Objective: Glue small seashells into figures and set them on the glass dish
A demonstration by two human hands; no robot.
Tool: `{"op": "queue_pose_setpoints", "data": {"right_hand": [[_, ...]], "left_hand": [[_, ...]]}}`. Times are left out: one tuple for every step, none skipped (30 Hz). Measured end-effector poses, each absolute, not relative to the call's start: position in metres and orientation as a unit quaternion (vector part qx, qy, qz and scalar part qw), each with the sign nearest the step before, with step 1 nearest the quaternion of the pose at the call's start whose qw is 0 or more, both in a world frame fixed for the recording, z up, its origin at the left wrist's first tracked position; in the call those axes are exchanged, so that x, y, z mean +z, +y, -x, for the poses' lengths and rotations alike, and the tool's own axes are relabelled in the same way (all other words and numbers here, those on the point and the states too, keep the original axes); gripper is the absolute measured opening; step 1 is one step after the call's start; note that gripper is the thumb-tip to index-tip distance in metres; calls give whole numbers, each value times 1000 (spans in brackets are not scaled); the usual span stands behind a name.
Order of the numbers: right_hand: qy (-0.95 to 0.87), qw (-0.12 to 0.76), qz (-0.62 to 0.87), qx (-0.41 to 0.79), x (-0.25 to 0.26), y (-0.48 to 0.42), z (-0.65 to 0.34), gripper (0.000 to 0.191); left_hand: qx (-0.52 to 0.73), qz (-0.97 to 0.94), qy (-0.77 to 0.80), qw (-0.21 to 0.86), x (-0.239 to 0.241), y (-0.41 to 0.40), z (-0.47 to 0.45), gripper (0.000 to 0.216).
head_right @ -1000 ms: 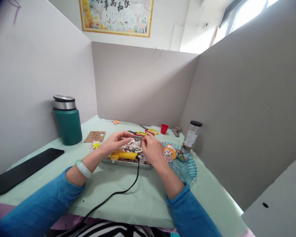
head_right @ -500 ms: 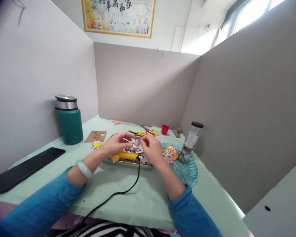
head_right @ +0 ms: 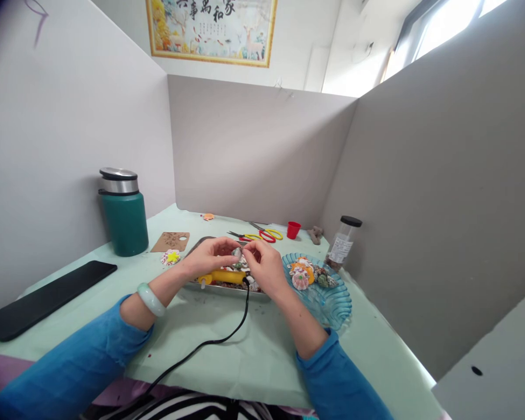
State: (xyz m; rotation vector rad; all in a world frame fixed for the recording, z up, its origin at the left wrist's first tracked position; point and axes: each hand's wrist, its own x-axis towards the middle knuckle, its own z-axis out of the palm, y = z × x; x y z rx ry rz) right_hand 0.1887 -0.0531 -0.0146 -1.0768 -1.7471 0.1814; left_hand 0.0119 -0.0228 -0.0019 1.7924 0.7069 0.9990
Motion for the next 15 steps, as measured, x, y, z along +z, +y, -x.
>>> {"op": "queue_pose_setpoints", "data": {"right_hand": [[-732, 511, 446, 58, -14, -53, -189, 14], [-738, 508, 443, 43, -14, -54, -188, 14], [-743, 504, 439, 30, -14, -54, -188, 13], [-748, 500, 436, 20, -14, -55, -188, 13], [-753, 495, 433, 13, -14, -55, -187, 12], [-757, 490, 432, 5, -14, -55, -187, 12], [-761, 486, 431, -3, -15, -56, -187, 11], [-763, 482, 430, -13, -15, -56, -187, 11], [-765, 479, 430, -23, -16, -56, -187, 11], [-766, 477, 430, -33, -17, -56, -187, 11], [-767, 475, 429, -43, -18, -55, -188, 11], [-767, 475, 429, -53, -18, -55, -188, 11], [-768, 473, 428, -62, -18, -55, -189, 11], [-768, 471, 428, -71, -18, -55, -189, 11], [-768, 469, 429, -79, -18, -54, -190, 11]], "left_hand": [[408, -731, 289, 463, -3, -22, -12, 38], [407, -733, 290, 462, -3, -21, -12, 38], [406, -734, 290, 461, -4, -20, -12, 38], [405, -734, 289, 462, -4, -20, -12, 38], [403, -734, 286, 466, -5, -19, -12, 38], [402, -734, 281, 470, -6, -19, -12, 38], [402, -734, 275, 473, -6, -19, -12, 38], [402, -733, 271, 477, -6, -18, -12, 38], [403, -732, 268, 479, -7, -18, -12, 39], [404, -732, 267, 479, -7, -18, -12, 40], [405, -733, 269, 476, -6, -18, -12, 41], [405, -735, 274, 469, -6, -19, -11, 42], [404, -739, 281, 461, -5, -19, -11, 42], [402, -743, 287, 452, -5, -19, -11, 43], [399, -747, 295, 443, -4, -19, -11, 43]]}}
